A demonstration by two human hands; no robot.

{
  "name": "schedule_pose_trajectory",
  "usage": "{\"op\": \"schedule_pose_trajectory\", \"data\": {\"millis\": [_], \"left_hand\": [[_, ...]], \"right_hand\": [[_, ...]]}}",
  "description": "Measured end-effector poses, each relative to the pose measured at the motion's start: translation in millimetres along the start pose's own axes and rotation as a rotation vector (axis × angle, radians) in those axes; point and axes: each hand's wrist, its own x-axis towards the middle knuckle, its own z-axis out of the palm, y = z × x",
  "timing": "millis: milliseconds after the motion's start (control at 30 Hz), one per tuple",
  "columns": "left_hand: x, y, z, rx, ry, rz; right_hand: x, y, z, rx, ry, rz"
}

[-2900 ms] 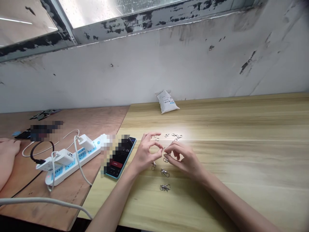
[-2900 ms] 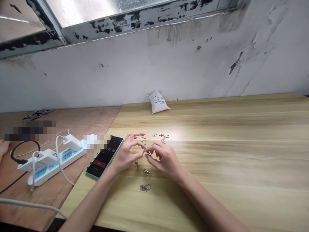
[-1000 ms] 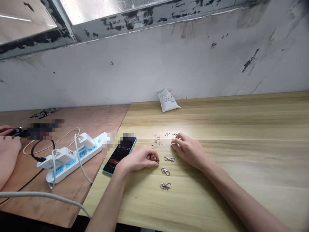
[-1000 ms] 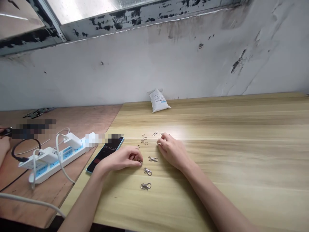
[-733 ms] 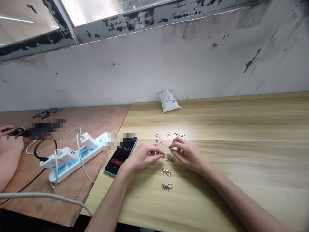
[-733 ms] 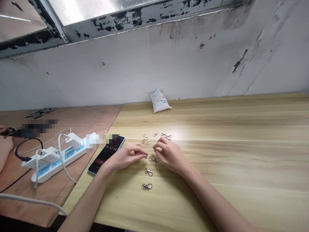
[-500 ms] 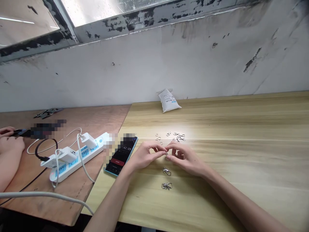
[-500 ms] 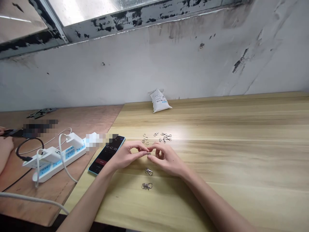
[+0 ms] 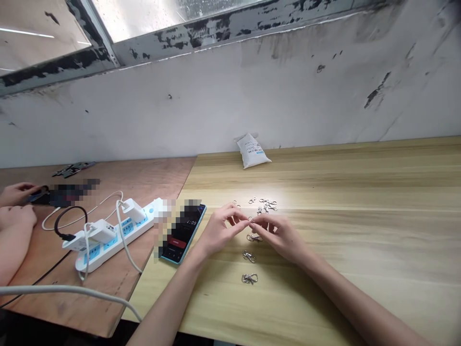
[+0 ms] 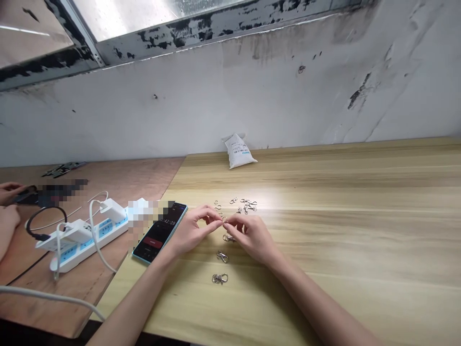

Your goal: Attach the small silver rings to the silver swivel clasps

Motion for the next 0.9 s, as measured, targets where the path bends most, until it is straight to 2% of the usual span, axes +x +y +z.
{"op": "schedule_pose_trajectory", "data": {"millis": [200, 333, 467, 567, 667, 800, 900], "left_hand": [[0, 4, 5.1, 0.057, -0.009, -0.019], [0, 1, 6.2, 0.091, -0.004, 0.006], [-1, -4, 7.0, 0.223, 0.028, 0.081], [-1, -6, 7.6, 0.311, 0.110, 0.151], [0, -6, 7.6, 0.320, 0.166, 0.185], [0, -4, 7.1, 0.300, 0.174, 0.235], [-1, -3, 6.0, 0.284, 0.187, 0.255]], "right_hand": [[-1, 7, 6, -0.357, 0.098, -0.203], [-1, 9, 7, -0.540, 0.126, -0.273], [-1, 8, 7, -0.628, 0.131, -0.309], [-1, 4, 5, -0.531, 0.127, -0.256], [-1, 0, 4, -0.290, 0.088, -0.122], [1, -1, 1, 0.113, -0.030, 0.037], [4, -1, -3, 0.280, -0.081, 0.083]]}}
